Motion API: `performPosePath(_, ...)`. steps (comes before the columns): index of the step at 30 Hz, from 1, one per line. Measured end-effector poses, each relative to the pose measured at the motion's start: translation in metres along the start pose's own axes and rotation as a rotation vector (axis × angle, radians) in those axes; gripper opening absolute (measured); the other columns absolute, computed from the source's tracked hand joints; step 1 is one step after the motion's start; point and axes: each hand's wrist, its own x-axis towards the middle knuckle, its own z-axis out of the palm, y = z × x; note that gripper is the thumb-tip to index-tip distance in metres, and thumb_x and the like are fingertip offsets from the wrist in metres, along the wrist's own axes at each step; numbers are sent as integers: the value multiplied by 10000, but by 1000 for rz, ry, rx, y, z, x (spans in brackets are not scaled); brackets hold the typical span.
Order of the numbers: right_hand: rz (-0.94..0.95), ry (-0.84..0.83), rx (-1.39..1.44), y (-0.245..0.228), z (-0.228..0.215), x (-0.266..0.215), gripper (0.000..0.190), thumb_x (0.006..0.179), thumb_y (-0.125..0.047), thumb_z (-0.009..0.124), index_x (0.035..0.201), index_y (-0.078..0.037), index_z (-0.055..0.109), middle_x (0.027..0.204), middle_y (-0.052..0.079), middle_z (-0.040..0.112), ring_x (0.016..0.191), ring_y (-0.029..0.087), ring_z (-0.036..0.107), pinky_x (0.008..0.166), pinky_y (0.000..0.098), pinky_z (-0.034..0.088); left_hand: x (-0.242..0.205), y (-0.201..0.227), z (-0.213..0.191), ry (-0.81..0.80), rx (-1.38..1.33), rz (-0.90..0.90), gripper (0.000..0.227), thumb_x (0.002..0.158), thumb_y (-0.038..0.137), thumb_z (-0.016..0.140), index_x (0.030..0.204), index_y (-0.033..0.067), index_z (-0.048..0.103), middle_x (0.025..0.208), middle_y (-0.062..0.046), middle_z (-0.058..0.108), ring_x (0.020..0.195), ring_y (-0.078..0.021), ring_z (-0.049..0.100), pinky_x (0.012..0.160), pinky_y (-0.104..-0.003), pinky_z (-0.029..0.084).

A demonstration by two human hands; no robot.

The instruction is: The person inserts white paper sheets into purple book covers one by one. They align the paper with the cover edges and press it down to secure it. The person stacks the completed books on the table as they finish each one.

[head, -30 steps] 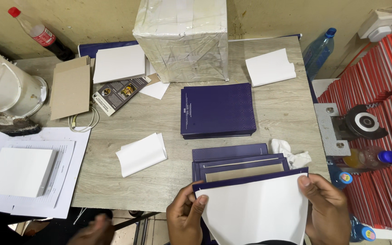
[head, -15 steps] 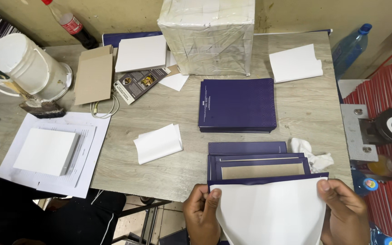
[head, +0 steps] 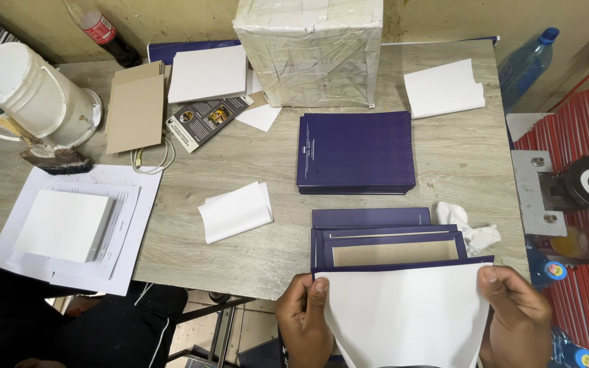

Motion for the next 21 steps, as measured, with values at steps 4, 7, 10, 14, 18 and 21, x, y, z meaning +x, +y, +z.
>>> performPosePath(4,-55,19,17,3,3,-3,365,1080,-372,742,924,-47,682,652,0,450,593,116,400,503,285,271,-1,2,0,9,1,-3,442,1051,295,675,674,102,549,625,59,403,602,-104,380,562,-303,322)
performPosePath(7,-147,30,-40,3,2,-3,367,1102,-340,733,925,-21,701,735,-5,499,728,114,449,650,269,335,-1,3,0,13,23,-1,429,1046,301,674,683,89,592,619,58,413,593,-98,381,554,-299,311)
performPosePath(10,-157,2,2,3,2,-4,352,1110,-298,705,899,-18,673,735,-14,455,717,106,406,638,268,300,0,5,-1,14,24,43,409,1044,283,659,693,75,626,626,58,420,597,-92,392,562,-291,312)
performPosePath(14,-144,9,-31,-2,3,-6,404,1116,-321,697,854,-18,639,743,-19,392,735,117,362,669,285,277,-3,6,0,12,-36,35,395,1029,310,674,736,46,695,639,64,442,611,-89,407,567,-287,323)
performPosePath(18,-191,21,46,15,0,3,299,1106,-293,733,944,-47,678,803,-41,499,775,86,440,687,243,337,-6,3,1,-3,-222,-110,371,1020,185,700,1262,-63,831,667,53,482,607,-81,438,556,-252,364)
performPosePath(21,-151,21,-90,-8,0,-5,461,1135,-377,708,852,-25,613,706,-19,311,691,124,302,607,308,219,-2,15,2,-98,-227,-137,354,1038,169,676,1315,-12,802,691,47,514,621,-86,447,550,-266,378)
